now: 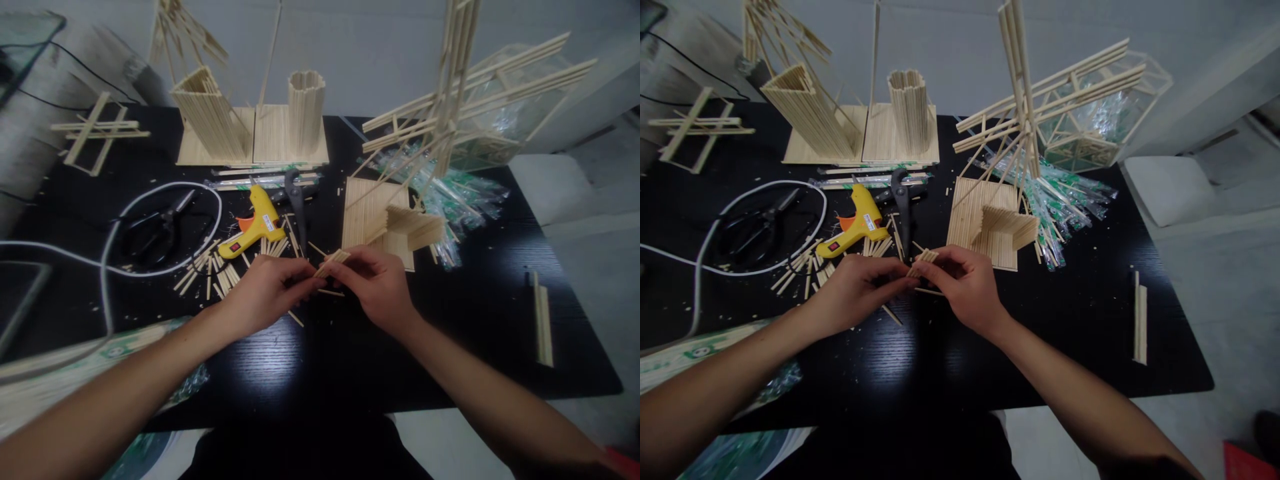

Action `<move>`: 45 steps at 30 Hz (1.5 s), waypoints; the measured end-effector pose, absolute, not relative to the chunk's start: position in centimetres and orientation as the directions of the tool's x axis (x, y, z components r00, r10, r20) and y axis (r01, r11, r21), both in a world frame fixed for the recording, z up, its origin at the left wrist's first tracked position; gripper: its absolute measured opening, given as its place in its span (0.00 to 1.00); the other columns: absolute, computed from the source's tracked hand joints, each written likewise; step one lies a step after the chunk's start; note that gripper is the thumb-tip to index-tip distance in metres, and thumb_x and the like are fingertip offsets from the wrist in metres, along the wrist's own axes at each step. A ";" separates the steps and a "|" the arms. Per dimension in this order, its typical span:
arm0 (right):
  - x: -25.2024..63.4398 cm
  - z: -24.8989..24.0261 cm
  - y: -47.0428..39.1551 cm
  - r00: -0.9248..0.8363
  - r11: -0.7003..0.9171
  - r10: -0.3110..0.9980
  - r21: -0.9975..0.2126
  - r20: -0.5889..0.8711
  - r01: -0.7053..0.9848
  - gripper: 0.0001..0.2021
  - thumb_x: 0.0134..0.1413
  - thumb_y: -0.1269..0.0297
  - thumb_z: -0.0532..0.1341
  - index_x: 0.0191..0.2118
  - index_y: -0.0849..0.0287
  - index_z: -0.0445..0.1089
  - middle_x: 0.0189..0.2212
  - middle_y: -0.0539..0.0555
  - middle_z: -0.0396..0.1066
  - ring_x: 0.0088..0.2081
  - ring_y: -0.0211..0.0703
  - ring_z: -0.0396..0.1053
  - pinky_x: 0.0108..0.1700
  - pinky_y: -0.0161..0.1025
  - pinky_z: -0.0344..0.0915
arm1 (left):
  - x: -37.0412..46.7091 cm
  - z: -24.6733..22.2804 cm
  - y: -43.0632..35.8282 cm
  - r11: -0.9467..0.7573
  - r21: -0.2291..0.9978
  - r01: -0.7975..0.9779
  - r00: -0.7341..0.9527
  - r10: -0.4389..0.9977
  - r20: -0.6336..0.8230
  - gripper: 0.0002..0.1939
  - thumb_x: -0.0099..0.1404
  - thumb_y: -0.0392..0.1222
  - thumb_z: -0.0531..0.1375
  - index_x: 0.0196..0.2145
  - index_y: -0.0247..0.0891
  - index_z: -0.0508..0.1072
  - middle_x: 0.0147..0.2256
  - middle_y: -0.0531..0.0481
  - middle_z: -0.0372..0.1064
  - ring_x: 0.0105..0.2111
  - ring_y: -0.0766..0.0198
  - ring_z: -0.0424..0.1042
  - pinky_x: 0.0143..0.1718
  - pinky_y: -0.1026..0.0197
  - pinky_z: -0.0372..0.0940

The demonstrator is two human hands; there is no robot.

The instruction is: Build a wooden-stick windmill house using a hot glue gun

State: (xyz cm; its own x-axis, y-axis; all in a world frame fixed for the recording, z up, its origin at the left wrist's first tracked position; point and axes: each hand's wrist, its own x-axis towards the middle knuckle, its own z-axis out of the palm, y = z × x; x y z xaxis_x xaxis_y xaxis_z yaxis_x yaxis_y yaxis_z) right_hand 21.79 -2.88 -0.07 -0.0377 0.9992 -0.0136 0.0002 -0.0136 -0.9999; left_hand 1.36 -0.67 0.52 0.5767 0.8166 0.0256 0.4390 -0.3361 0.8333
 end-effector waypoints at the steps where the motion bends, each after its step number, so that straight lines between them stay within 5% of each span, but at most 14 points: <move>1: 21.8 0.0 -2.9 -0.038 -0.014 0.999 -1.000 -0.014 -0.002 0.04 0.53 0.60 0.74 0.33 0.53 0.82 0.30 0.50 0.82 0.31 0.40 0.78 0.34 0.37 0.77 | 1.4 0.5 -0.7 -0.333 0.835 0.438 0.575 0.818 0.024 0.13 0.74 0.45 0.62 0.33 0.37 0.79 0.23 0.55 0.72 0.22 0.70 0.67 0.24 0.67 0.59; 17: 21.9 0.4 -2.8 0.043 -0.023 0.999 -0.999 -0.025 -0.041 0.11 0.50 0.54 0.76 0.34 0.54 0.82 0.30 0.49 0.82 0.25 0.38 0.76 0.29 0.36 0.78 | 1.3 0.1 -0.8 -0.008 0.928 0.372 0.499 0.845 -0.193 0.13 0.70 0.51 0.65 0.39 0.38 0.81 0.26 0.53 0.76 0.25 0.67 0.72 0.26 0.67 0.66; 22: 21.9 0.3 -2.8 0.039 0.004 0.999 -0.998 0.002 -0.069 0.05 0.52 0.60 0.76 0.34 0.53 0.83 0.32 0.49 0.84 0.26 0.38 0.78 0.31 0.36 0.80 | 1.8 1.1 -0.4 0.165 0.940 0.299 0.467 0.834 -0.295 0.10 0.67 0.46 0.66 0.37 0.35 0.80 0.25 0.53 0.75 0.24 0.68 0.73 0.26 0.67 0.67; 31: 21.6 0.4 -3.6 0.042 0.109 0.993 -0.994 0.109 0.013 0.06 0.53 0.69 0.74 0.36 0.51 0.83 0.35 0.49 0.84 0.36 0.42 0.82 0.42 0.39 0.81 | 1.5 1.5 0.0 0.225 0.948 0.227 0.424 0.853 -0.304 0.09 0.66 0.42 0.64 0.31 0.34 0.78 0.23 0.53 0.74 0.21 0.69 0.72 0.24 0.67 0.68; 37: 21.9 0.6 -3.2 0.090 0.086 0.992 -0.996 0.085 -0.001 0.03 0.53 0.65 0.75 0.33 0.53 0.81 0.33 0.50 0.84 0.31 0.41 0.81 0.36 0.39 0.82 | 1.5 1.5 0.0 0.182 0.953 0.241 0.406 0.873 -0.269 0.07 0.65 0.41 0.65 0.34 0.34 0.79 0.24 0.53 0.75 0.22 0.68 0.73 0.25 0.67 0.70; 45: 21.9 0.1 -2.9 0.084 0.003 0.996 -0.993 -0.007 -0.119 0.12 0.51 0.60 0.76 0.29 0.54 0.74 0.32 0.50 0.83 0.33 0.43 0.83 0.39 0.41 0.84 | 1.6 1.0 0.0 0.209 0.961 0.180 0.371 0.890 -0.263 0.07 0.61 0.38 0.70 0.36 0.34 0.77 0.26 0.54 0.77 0.24 0.69 0.76 0.28 0.69 0.72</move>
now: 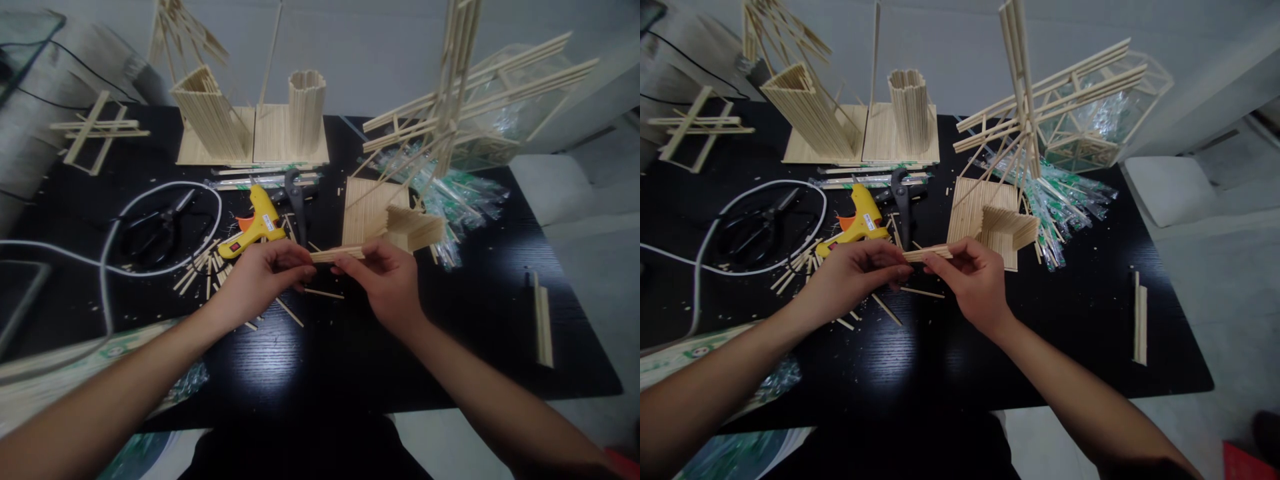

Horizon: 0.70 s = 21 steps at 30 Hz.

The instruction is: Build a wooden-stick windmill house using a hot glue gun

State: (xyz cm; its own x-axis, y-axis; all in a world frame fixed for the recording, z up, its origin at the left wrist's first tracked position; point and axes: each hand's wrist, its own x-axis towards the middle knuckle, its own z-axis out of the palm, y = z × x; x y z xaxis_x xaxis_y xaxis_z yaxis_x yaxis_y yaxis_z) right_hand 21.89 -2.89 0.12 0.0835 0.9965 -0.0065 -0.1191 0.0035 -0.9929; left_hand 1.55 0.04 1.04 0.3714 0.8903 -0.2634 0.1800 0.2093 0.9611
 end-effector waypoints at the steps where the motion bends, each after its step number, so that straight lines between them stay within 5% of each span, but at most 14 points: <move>1: 21.9 0.1 -2.8 0.079 -0.013 0.997 -0.989 -0.025 -0.148 0.13 0.50 0.59 0.77 0.28 0.54 0.73 0.32 0.49 0.83 0.33 0.43 0.83 0.40 0.41 0.84 | 1.6 1.1 0.0 0.211 0.961 0.180 0.368 0.891 -0.265 0.06 0.61 0.38 0.70 0.35 0.34 0.77 0.26 0.53 0.77 0.24 0.69 0.76 0.28 0.69 0.72; 11: 22.1 -0.1 -2.5 0.117 -0.098 0.984 -0.959 -0.133 -0.267 0.19 0.47 0.57 0.78 0.29 0.54 0.66 0.29 0.47 0.79 0.34 0.42 0.81 0.41 0.42 0.85 | 1.5 1.6 -0.2 0.099 0.973 0.210 0.299 0.941 -0.161 0.10 0.71 0.45 0.62 0.34 0.36 0.75 0.28 0.51 0.75 0.22 0.69 0.72 0.23 0.68 0.69; 21: 22.1 0.0 -2.5 0.070 -0.068 0.994 -0.962 -0.089 -0.264 0.20 0.52 0.58 0.76 0.30 0.54 0.62 0.28 0.47 0.79 0.33 0.45 0.83 0.38 0.41 0.84 | 0.7 2.8 -0.5 -0.124 0.912 0.392 0.118 0.990 0.084 0.27 0.77 0.46 0.55 0.18 0.39 0.65 0.17 0.54 0.61 0.19 0.69 0.61 0.25 0.63 0.59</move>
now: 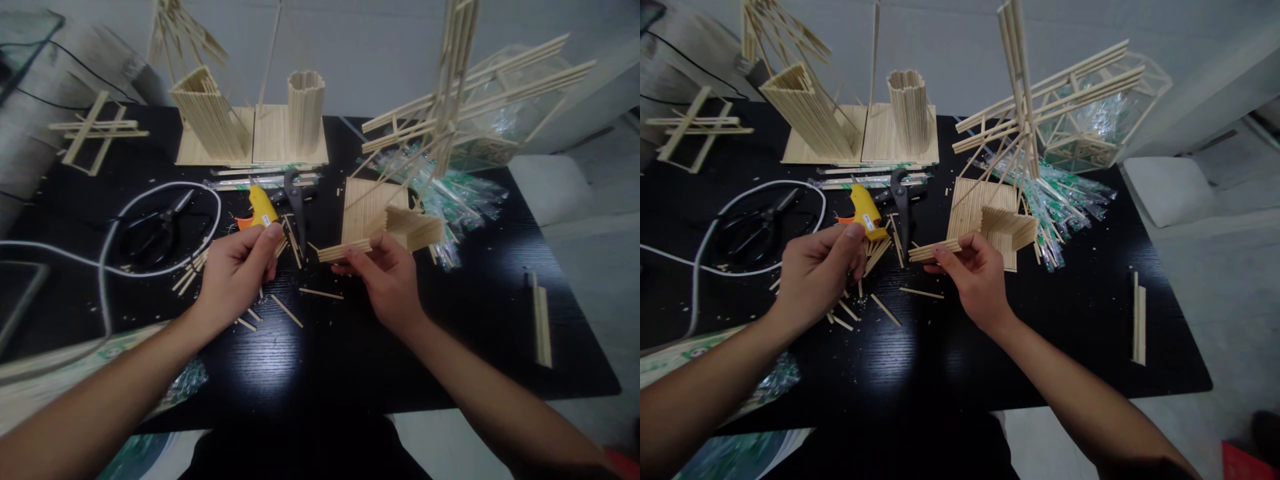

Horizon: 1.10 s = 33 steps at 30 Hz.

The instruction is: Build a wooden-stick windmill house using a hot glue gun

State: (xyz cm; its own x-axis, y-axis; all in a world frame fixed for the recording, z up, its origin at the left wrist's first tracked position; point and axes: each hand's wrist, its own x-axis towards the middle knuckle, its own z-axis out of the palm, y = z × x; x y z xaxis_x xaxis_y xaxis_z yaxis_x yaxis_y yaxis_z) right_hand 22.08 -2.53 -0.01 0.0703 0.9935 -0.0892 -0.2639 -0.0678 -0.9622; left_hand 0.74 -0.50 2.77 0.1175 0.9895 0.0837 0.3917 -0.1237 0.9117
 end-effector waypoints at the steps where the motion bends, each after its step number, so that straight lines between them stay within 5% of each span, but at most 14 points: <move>1: 22.1 0.0 -2.5 0.060 -0.059 0.995 -0.962 -0.077 -0.265 0.20 0.53 0.58 0.75 0.30 0.54 0.61 0.28 0.47 0.79 0.33 0.45 0.83 0.38 0.41 0.84 | 0.6 2.7 -0.5 -0.129 0.909 0.396 0.098 0.990 0.097 0.27 0.77 0.46 0.55 0.19 0.39 0.66 0.18 0.54 0.62 0.20 0.68 0.61 0.26 0.62 0.60; 9: 21.9 0.2 -2.8 0.031 -0.034 0.999 -0.967 -0.043 -0.253 0.19 0.56 0.59 0.73 0.31 0.53 0.60 0.30 0.49 0.81 0.34 0.48 0.84 0.37 0.42 0.84 | -2.4 2.5 1.9 -0.241 0.809 0.536 -0.162 0.911 0.378 0.08 0.71 0.48 0.66 0.41 0.42 0.75 0.39 0.54 0.73 0.38 0.64 0.71 0.42 0.58 0.66; 13: 21.9 0.1 -2.8 0.024 -0.043 0.998 -0.969 -0.051 -0.244 0.20 0.56 0.57 0.74 0.30 0.53 0.61 0.30 0.49 0.82 0.34 0.48 0.85 0.37 0.42 0.85 | -2.7 2.7 2.2 -0.298 0.610 0.734 -0.071 0.860 0.505 0.16 0.69 0.45 0.67 0.53 0.43 0.74 0.53 0.50 0.70 0.57 0.55 0.66 0.55 0.53 0.63; 16: 21.9 0.0 -2.8 0.025 -0.056 0.998 -0.976 -0.063 -0.211 0.20 0.56 0.55 0.74 0.30 0.54 0.61 0.30 0.50 0.82 0.34 0.47 0.84 0.37 0.42 0.85 | -1.6 2.6 1.3 -0.369 0.619 0.693 0.066 0.888 0.455 0.04 0.70 0.42 0.65 0.41 0.41 0.78 0.41 0.52 0.75 0.45 0.58 0.72 0.49 0.55 0.65; 19: 21.9 0.0 -2.9 0.025 -0.076 0.996 -0.981 -0.082 -0.181 0.19 0.56 0.53 0.73 0.30 0.54 0.62 0.32 0.52 0.83 0.34 0.47 0.84 0.38 0.42 0.85 | -0.1 2.3 0.2 -0.383 0.714 0.586 0.239 0.924 0.299 0.06 0.70 0.42 0.64 0.35 0.40 0.79 0.32 0.52 0.76 0.30 0.63 0.72 0.36 0.59 0.65; 24: 21.7 -0.1 -3.1 0.005 -0.072 0.997 -0.974 -0.075 -0.214 0.21 0.54 0.54 0.74 0.30 0.54 0.61 0.32 0.49 0.82 0.36 0.46 0.84 0.40 0.41 0.85 | 0.9 1.6 -0.1 -0.296 0.806 0.512 0.356 0.927 0.114 0.11 0.64 0.49 0.69 0.35 0.39 0.81 0.30 0.51 0.79 0.27 0.64 0.72 0.31 0.62 0.64; 33: 21.5 -0.1 -3.4 -0.034 -0.062 0.998 -0.979 -0.057 -0.195 0.12 0.56 0.58 0.74 0.33 0.55 0.71 0.36 0.51 0.82 0.37 0.43 0.83 0.43 0.42 0.84 | 1.0 1.8 0.2 0.053 0.955 0.291 0.336 0.929 -0.153 0.09 0.63 0.46 0.69 0.33 0.37 0.79 0.23 0.55 0.71 0.21 0.70 0.64 0.22 0.67 0.58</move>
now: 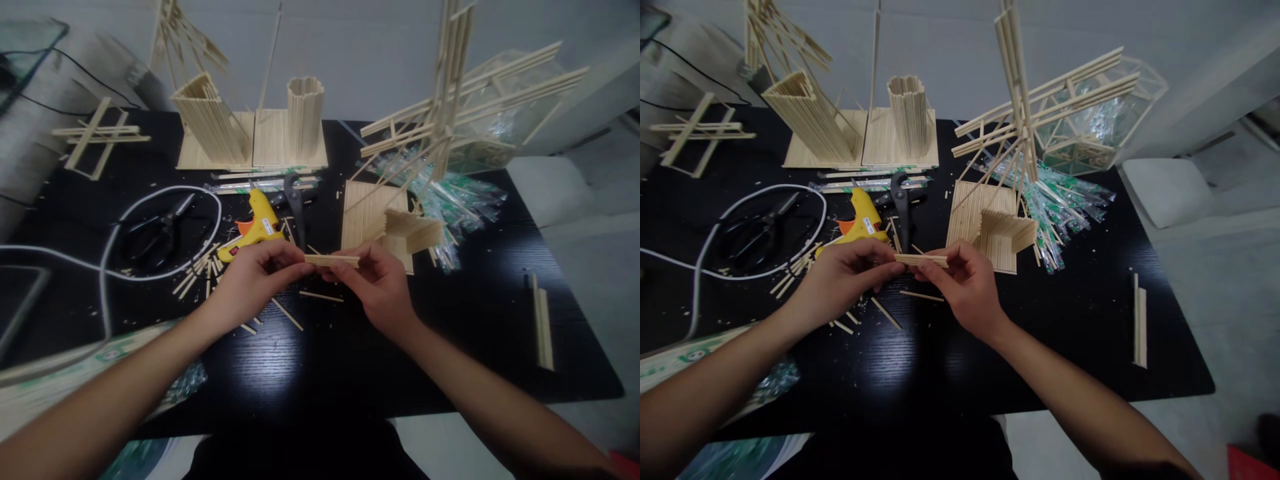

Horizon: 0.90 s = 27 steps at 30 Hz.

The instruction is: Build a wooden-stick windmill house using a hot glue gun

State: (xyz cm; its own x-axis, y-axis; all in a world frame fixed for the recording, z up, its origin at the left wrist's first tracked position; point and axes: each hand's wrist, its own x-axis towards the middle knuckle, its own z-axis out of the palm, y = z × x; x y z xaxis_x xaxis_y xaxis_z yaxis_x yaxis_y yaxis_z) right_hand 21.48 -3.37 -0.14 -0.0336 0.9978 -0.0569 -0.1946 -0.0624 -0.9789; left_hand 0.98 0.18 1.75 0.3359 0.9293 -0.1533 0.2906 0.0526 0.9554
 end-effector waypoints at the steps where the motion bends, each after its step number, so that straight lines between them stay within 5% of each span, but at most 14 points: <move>1: 21.5 -0.2 -3.4 -0.039 -0.067 0.997 -0.977 -0.060 -0.200 0.12 0.56 0.59 0.74 0.33 0.56 0.72 0.36 0.51 0.82 0.38 0.44 0.83 0.43 0.42 0.84 | 1.0 1.9 0.3 0.087 0.960 0.267 0.333 0.926 -0.176 0.09 0.63 0.45 0.69 0.33 0.36 0.78 0.23 0.55 0.70 0.21 0.70 0.64 0.22 0.67 0.58; 5: 21.3 -0.4 -3.6 -0.043 -0.030 0.999 -0.983 -0.023 -0.182 0.11 0.55 0.61 0.74 0.33 0.56 0.72 0.37 0.51 0.82 0.37 0.43 0.83 0.42 0.41 0.83 | 0.9 2.0 0.6 0.202 0.961 0.190 0.344 0.903 -0.258 0.09 0.62 0.43 0.69 0.34 0.35 0.78 0.25 0.53 0.73 0.21 0.71 0.66 0.24 0.67 0.61; 11: 21.2 -0.7 -4.0 -0.012 0.138 0.990 -0.987 0.138 0.078 0.07 0.58 0.62 0.72 0.35 0.55 0.75 0.36 0.52 0.81 0.36 0.43 0.81 0.39 0.39 0.80 | 0.6 1.6 1.0 0.341 0.938 0.063 0.355 0.871 -0.340 0.08 0.59 0.41 0.72 0.34 0.35 0.82 0.29 0.51 0.75 0.22 0.71 0.69 0.25 0.67 0.65; 19: 21.5 -1.3 -4.3 -0.078 0.418 0.905 -0.838 0.418 0.352 0.05 0.62 0.68 0.68 0.39 0.49 0.77 0.38 0.50 0.83 0.39 0.45 0.82 0.42 0.44 0.81 | 0.5 1.7 1.1 0.421 0.905 0.062 0.334 0.846 -0.416 0.06 0.56 0.40 0.71 0.30 0.35 0.84 0.25 0.50 0.75 0.19 0.72 0.64 0.19 0.69 0.60; 27: 21.5 -0.9 -4.5 -0.125 0.515 0.852 -0.772 0.508 0.372 0.08 0.61 0.73 0.68 0.40 0.50 0.75 0.39 0.50 0.84 0.40 0.44 0.83 0.42 0.43 0.81 | 0.8 1.9 0.8 0.454 0.891 -0.006 0.337 0.840 -0.426 0.05 0.54 0.37 0.69 0.29 0.34 0.81 0.24 0.52 0.73 0.18 0.73 0.63 0.19 0.69 0.57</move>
